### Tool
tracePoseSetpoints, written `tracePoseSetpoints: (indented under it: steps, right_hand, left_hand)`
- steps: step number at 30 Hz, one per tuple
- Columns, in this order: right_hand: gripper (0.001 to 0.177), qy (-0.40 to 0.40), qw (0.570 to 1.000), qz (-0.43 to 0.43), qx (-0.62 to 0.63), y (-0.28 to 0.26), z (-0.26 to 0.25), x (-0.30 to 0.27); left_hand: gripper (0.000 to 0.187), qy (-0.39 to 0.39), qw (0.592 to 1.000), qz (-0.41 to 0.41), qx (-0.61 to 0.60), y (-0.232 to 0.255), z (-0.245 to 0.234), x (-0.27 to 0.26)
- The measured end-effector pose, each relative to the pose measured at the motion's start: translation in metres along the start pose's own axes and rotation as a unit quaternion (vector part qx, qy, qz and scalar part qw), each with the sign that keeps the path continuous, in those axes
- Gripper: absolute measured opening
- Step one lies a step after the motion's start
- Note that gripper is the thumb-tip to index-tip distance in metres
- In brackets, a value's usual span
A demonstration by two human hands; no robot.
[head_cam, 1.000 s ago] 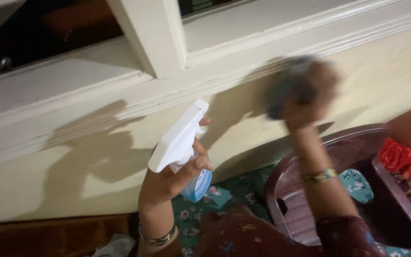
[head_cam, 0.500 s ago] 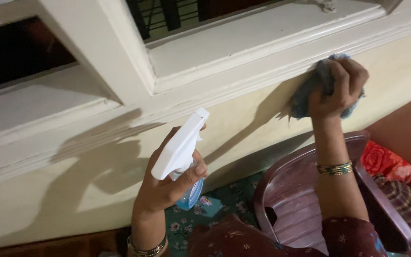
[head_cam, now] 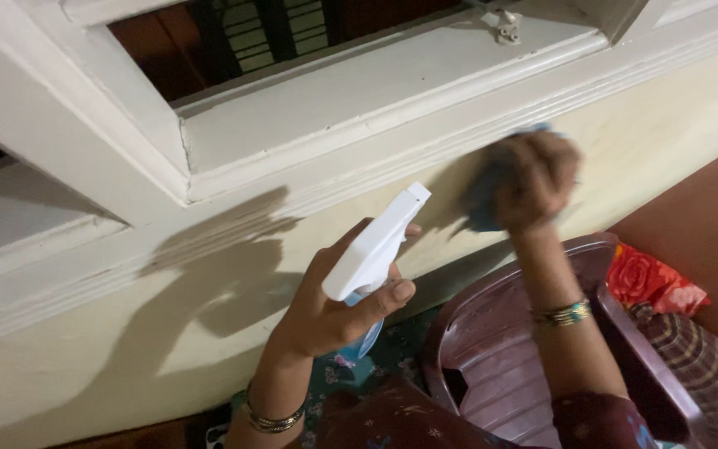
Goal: The person cleans a window frame and grills using a spray bottle of blue liquid and a blue cloth, wiping both the internal frame and the horizontal bars.
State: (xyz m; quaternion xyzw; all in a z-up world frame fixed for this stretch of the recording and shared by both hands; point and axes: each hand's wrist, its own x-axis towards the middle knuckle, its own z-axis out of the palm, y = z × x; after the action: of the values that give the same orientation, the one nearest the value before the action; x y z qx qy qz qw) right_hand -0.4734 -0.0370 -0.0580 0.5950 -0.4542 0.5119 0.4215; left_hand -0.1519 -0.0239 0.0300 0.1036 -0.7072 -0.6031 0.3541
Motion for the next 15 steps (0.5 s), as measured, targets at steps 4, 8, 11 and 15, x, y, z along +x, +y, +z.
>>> tracePoseSetpoints:
  steps: [4, 8, 11, 15]
  right_hand:
    - [0.023, -0.012, 0.99, 0.144, -0.001, 0.044, -0.023, -0.034]
    - [0.019, 0.176, 0.96, 0.204, 0.078, 0.036, -0.015, -0.026]
    - [0.011, 0.112, 0.978, 0.165, 0.063, 0.015, 0.006, -0.007]
    - [0.016, 0.005, 0.972, 0.016, 0.234, -0.039, 0.029, 0.011]
  left_hand:
    - [0.053, 0.006, 0.999, -0.032, -0.02, -0.013, 0.004, 0.008]
    - [0.049, 0.017, 1.0, 0.01, 0.018, -0.021, 0.011, 0.027]
    - [0.046, 0.006, 0.999, -0.025, 0.027, -0.023, 0.019, 0.038]
    - [0.041, -0.011, 0.995, 0.046, 0.088, -0.019, 0.03, 0.053]
